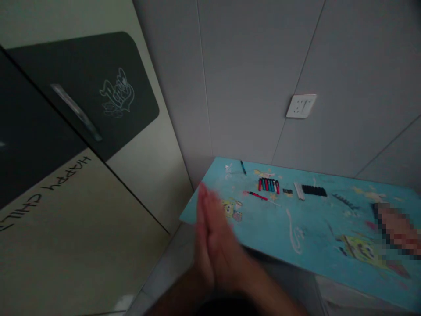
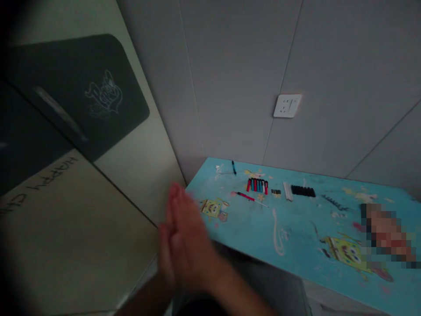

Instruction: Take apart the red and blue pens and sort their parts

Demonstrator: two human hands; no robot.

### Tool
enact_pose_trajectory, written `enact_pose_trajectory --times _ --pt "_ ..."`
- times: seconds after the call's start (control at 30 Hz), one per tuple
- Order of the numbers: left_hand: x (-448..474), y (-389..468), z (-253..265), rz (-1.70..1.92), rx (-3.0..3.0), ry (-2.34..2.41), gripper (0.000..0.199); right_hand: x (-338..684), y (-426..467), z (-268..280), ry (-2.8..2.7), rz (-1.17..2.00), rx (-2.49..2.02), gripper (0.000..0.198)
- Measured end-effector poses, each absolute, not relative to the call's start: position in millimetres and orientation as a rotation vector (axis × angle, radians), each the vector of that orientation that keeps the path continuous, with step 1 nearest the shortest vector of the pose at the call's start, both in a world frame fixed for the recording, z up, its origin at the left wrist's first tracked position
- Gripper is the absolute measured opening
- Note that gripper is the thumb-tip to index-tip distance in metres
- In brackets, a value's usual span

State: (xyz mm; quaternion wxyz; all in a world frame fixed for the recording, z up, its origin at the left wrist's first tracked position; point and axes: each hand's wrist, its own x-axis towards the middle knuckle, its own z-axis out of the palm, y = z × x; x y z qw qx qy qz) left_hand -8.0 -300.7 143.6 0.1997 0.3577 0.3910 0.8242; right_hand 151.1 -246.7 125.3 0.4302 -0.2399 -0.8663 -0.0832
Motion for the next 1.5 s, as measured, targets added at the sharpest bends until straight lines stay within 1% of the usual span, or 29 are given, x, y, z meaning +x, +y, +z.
enact_pose_trajectory --times 0.03,0.1,0.17,0.23,0.33,0.5,0.63,0.7,0.83,0.9,1.03,1.23,1.4,1.5 --pt "8 -296 139 2.242 0.988 1.068 0.05 137 -249 128 -2.149 -0.007 -0.557 0.058" --pt "23 -287 128 2.11 0.948 0.889 0.053 122 -245 132 -1.965 0.663 -0.457 0.049" --pt "18 -279 121 2.092 0.832 0.699 0.055 124 -230 134 -1.604 1.294 -0.338 0.052" --pt "8 -269 120 2.099 0.687 0.577 0.056 138 -210 137 -1.281 1.609 -0.264 0.057" --pt "3 -254 124 2.009 0.578 0.46 0.056 160 -190 142 -0.905 1.826 -0.199 0.059" --pt "14 -243 128 1.982 0.615 0.44 0.056 170 -184 141 -0.832 1.807 -0.225 0.058" --pt "-18 -244 128 2.087 0.736 0.567 0.05 185 -178 128 -0.894 1.751 -0.33 0.055" --pt "-49 -248 125 2.182 0.816 0.672 0.044 200 -170 113 -0.951 1.719 -0.424 0.048" --pt "-117 -253 113 2.271 0.896 0.952 0.027 236 -150 70 -1.091 1.625 -0.681 0.023" --pt "-141 -251 107 2.218 0.937 1.094 0.021 252 -139 51 -1.147 1.508 -0.844 0.02" --pt "-149 -227 93 2.04 1.075 1.335 0.015 275 -115 34 -1.338 1.177 -1.106 0.024" --pt "-96 -159 78 1.575 1.515 1.521 0.017 286 -75 43 -1.631 0.846 -1.192 0.03" --pt "-77 -113 70 1.537 1.719 1.555 0.023 281 -55 29 -1.753 0.588 -1.23 0.034" --pt "-79 -120 64 1.515 1.796 1.612 0.024 279 -54 17 -1.824 0.466 -1.26 0.033"
